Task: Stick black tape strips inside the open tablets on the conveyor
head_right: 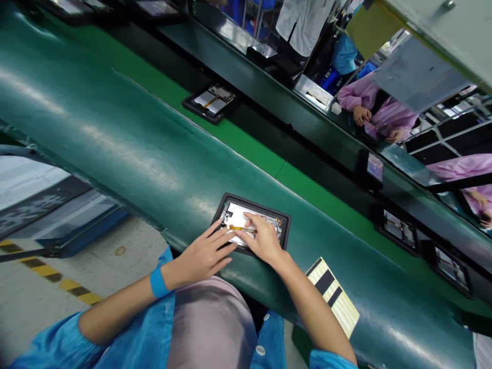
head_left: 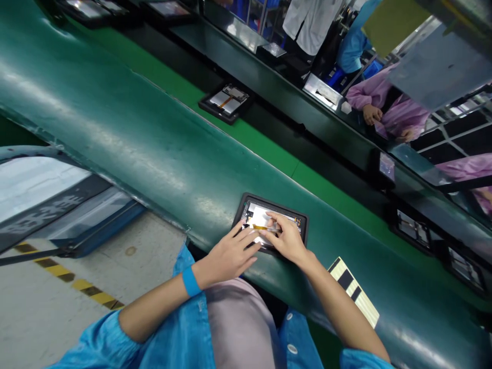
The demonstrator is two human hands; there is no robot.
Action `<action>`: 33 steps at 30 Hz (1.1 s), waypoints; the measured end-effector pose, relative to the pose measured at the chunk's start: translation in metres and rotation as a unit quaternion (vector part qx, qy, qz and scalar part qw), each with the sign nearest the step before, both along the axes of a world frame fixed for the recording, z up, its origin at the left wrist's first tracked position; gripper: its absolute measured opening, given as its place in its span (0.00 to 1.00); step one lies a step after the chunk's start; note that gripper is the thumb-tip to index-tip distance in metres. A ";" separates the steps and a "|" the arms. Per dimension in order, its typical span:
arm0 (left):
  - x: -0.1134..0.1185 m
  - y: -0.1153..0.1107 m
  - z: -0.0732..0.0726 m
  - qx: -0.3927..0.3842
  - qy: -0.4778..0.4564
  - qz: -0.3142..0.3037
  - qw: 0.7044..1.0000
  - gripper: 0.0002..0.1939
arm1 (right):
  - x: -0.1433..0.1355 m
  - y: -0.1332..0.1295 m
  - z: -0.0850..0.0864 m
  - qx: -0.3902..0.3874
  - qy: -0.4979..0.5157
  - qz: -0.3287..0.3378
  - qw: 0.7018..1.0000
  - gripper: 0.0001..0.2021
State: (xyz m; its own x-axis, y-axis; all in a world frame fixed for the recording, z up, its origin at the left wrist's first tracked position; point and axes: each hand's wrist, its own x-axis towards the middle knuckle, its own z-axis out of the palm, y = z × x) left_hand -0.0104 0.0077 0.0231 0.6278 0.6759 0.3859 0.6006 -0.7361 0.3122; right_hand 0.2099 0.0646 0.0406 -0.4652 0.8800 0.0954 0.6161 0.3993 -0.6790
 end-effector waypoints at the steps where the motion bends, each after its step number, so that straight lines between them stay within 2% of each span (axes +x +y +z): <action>1: -0.006 -0.001 0.000 -0.001 -0.010 0.011 1.000 0.13 | 0.000 0.000 -0.001 0.031 -0.015 0.022 0.999 0.19; 3: -0.018 -0.001 -0.002 -0.002 -0.027 0.037 0.999 0.12 | -0.002 0.000 -0.002 0.088 -0.065 0.071 0.991 0.16; 6: -0.031 0.002 -0.004 -0.003 -0.036 0.070 0.997 0.11 | -0.006 0.000 -0.004 0.152 -0.178 0.137 0.963 0.17; 8: -0.035 0.006 -0.005 -0.008 -0.043 0.094 0.995 0.10 | -0.007 0.000 -0.006 0.173 -0.250 0.159 0.940 0.18; 11: -0.037 0.012 -0.008 -0.021 -0.070 0.138 0.988 0.10 | -0.008 -0.002 -0.009 0.176 -0.316 0.158 0.919 0.19; 14: -0.034 0.018 -0.011 -0.026 -0.086 0.174 0.981 0.09 | -0.009 -0.005 -0.008 0.173 -0.338 0.151 0.913 0.21; 19: -0.029 0.026 -0.013 -0.028 -0.081 0.205 0.975 0.09 | -0.016 -0.007 -0.002 0.140 -0.351 0.184 0.907 0.23; 24: -0.022 0.032 -0.013 -0.063 -0.084 0.233 0.967 0.08 | -0.017 -0.008 -0.004 0.123 -0.364 0.131 0.914 0.24; 33: -0.006 0.041 -0.013 -0.076 -0.056 0.226 0.970 0.07 | -0.021 -0.010 -0.005 0.127 -0.368 0.127 0.912 0.26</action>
State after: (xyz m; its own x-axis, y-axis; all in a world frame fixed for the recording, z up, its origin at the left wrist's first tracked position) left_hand -0.0164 0.0491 0.0104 0.2149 0.9265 0.3088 0.8067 -0.3466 0.4786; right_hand 0.1889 0.0547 0.0353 -0.6720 0.7274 -0.1388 0.7329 0.6802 0.0161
